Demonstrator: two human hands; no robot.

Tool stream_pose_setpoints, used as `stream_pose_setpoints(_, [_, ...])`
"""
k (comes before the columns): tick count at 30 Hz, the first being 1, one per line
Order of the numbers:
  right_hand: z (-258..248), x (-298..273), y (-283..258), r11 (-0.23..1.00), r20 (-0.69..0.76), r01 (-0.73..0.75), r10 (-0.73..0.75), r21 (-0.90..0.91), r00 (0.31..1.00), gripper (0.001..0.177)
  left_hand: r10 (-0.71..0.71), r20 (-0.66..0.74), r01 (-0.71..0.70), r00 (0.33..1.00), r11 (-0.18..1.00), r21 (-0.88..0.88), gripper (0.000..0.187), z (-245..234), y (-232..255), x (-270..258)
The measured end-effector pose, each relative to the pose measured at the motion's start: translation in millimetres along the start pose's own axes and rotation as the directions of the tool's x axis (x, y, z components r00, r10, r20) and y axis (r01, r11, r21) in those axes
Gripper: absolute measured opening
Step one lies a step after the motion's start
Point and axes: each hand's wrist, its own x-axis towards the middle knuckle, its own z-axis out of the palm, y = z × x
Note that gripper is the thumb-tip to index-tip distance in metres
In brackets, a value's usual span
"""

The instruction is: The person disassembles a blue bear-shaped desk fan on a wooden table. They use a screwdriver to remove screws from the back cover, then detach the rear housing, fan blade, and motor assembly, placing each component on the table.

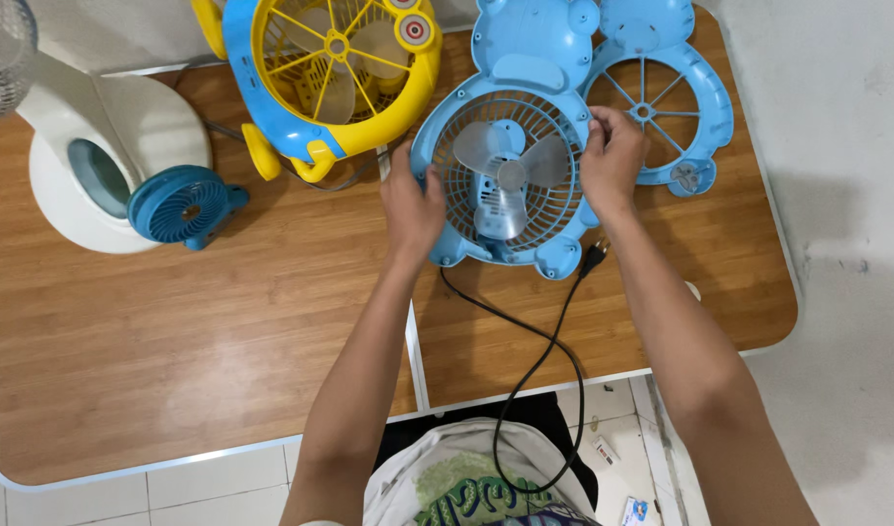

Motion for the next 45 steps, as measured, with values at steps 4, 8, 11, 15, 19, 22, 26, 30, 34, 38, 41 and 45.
stream_pose_setpoints(4, [4,2,13,0.995,0.052,-0.099,0.097,0.027,0.994,0.018,-0.084,0.025,0.083,0.996,0.996,0.028,0.032,6,-1,9])
stream_pose_setpoints(8, [5,8,29,0.977,0.116,-0.179,0.166,0.113,0.979,0.022,-0.159,0.037,0.157,0.987,0.985,0.068,0.032,9,0,17])
stream_pose_setpoints(11, [-2,6,39,0.952,0.184,-0.218,0.18,0.215,0.966,0.027,-0.172,0.012,0.171,0.985,0.984,0.044,0.032,11,1,15])
stream_pose_setpoints(15, [-12,-3,47,0.913,0.249,-0.293,0.224,0.284,0.942,0.036,-0.221,0.011,0.221,0.975,0.975,0.018,0.028,13,-4,18])
stream_pose_setpoints(19, [-17,-36,45,0.898,0.184,-0.315,0.268,0.309,0.945,0.038,-0.183,-0.004,0.183,0.983,0.983,0.014,0.027,16,-15,17])
stream_pose_setpoints(22, [-18,-62,39,0.888,0.13,-0.287,0.257,0.359,0.958,0.042,-0.142,-0.024,0.143,0.99,0.99,0.018,0.03,18,-24,16])
stream_pose_setpoints(26, [-20,-95,22,0.866,0.114,-0.253,0.226,0.432,0.967,0.05,-0.136,-0.001,0.136,0.991,0.99,-0.046,0.036,15,-31,7])
stream_pose_setpoints(30, [-26,-122,-1,0.875,0.085,-0.378,0.371,0.301,0.925,0.059,-0.28,0.086,0.29,0.956,0.947,-0.136,0.038,6,-34,-7])
stream_pose_setpoints(34, [-26,-138,-18,0.815,0.152,-0.458,0.433,0.355,0.888,0.061,-0.143,0.083,0.156,0.986,0.973,-0.171,0.045,-2,-34,-32])
stream_pose_setpoints(38, [-20,-142,-19,0.756,0.195,-0.454,0.413,0.472,0.89,0.07,-0.184,0.12,0.2,0.975,0.97,-0.138,0.055,-1,-33,-42])
stream_pose_setpoints(41, [-17,-134,-13,0.737,0.203,-0.477,0.436,0.478,0.877,0.072,-0.196,0.128,0.217,0.972,0.959,-0.184,0.057,4,-31,-36])
stream_pose_setpoints(45, [-10,-124,-7,0.712,0.185,-0.488,0.463,0.505,0.867,0.072,-0.13,0.142,0.156,0.981,0.968,-0.197,0.06,6,-26,-23])
